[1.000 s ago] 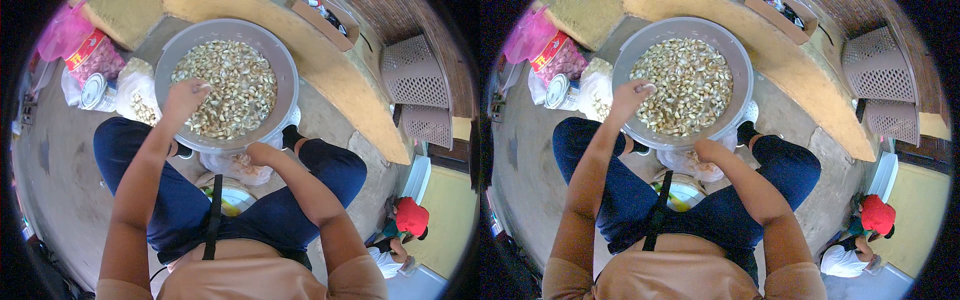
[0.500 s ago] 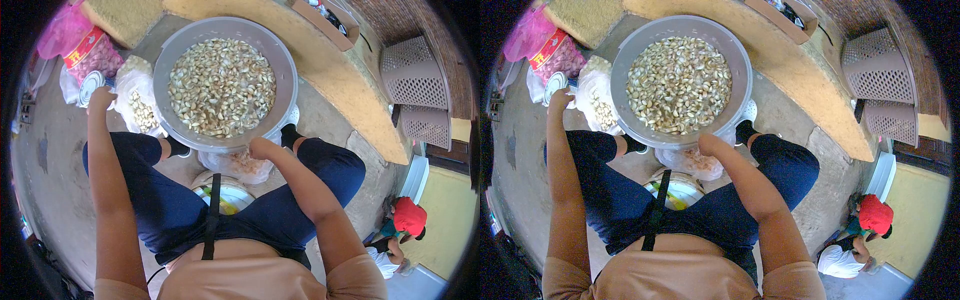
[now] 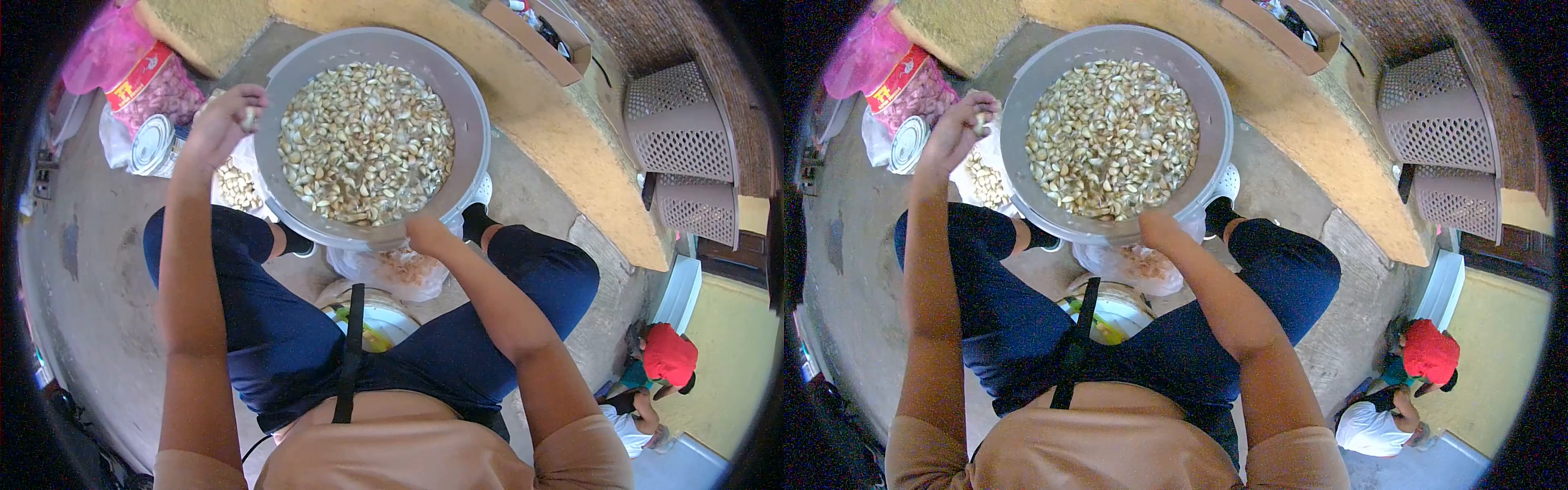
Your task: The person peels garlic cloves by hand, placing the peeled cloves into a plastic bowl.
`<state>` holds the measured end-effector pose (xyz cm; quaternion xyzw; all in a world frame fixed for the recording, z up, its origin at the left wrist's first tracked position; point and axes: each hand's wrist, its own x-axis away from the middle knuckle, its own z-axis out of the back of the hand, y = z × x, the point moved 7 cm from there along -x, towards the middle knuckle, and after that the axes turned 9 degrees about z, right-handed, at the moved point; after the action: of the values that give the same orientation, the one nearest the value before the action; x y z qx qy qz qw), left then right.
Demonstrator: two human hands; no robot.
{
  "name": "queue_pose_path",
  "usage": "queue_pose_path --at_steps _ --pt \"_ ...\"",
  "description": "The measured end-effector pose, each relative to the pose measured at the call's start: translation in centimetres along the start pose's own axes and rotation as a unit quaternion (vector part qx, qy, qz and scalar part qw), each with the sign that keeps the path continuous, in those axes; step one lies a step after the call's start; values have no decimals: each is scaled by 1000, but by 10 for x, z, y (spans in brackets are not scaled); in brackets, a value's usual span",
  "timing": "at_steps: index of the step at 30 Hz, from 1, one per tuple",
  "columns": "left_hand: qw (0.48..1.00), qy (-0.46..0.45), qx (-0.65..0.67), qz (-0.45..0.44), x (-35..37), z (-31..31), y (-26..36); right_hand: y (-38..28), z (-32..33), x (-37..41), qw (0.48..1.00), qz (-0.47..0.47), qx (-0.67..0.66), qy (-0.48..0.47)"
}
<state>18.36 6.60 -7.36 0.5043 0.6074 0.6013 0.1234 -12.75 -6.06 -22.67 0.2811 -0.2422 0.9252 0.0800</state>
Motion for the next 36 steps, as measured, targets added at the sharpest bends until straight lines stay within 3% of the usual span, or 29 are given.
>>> queue_pose_path --at_steps 3,5,8,11,14,19,22,28,31,36 --pt "997 -73 -18 -8 -2 -52 -11 -15 56 4 983 1 -64 174" --pt "989 -148 18 23 5 -90 -17 -34 109 22 930 30 -196 310" --pt "969 -231 36 77 12 -133 -27 -52 157 45 833 100 -357 411" --pt "953 -275 63 106 19 -165 -34 -70 179 58 823 154 -379 395" --pt "938 -316 82 119 15 -180 -43 -76 184 62 860 166 -300 377" --pt "938 -313 67 132 16 -192 -47 -64 178 61 854 101 -340 380" --pt "953 -256 83 137 12 -189 -48 -50 174 58 832 80 -381 395" --pt "978 -157 -39 129 8 -178 -45 -40 177 67 822 17 -400 406" --pt "956 -130 -253 -70 14 -186 -28 -41 181 70 843 8 -377 384" --pt "882 -55 -419 -210 31 -192 -6 -40 181 70 841 18 -365 399"
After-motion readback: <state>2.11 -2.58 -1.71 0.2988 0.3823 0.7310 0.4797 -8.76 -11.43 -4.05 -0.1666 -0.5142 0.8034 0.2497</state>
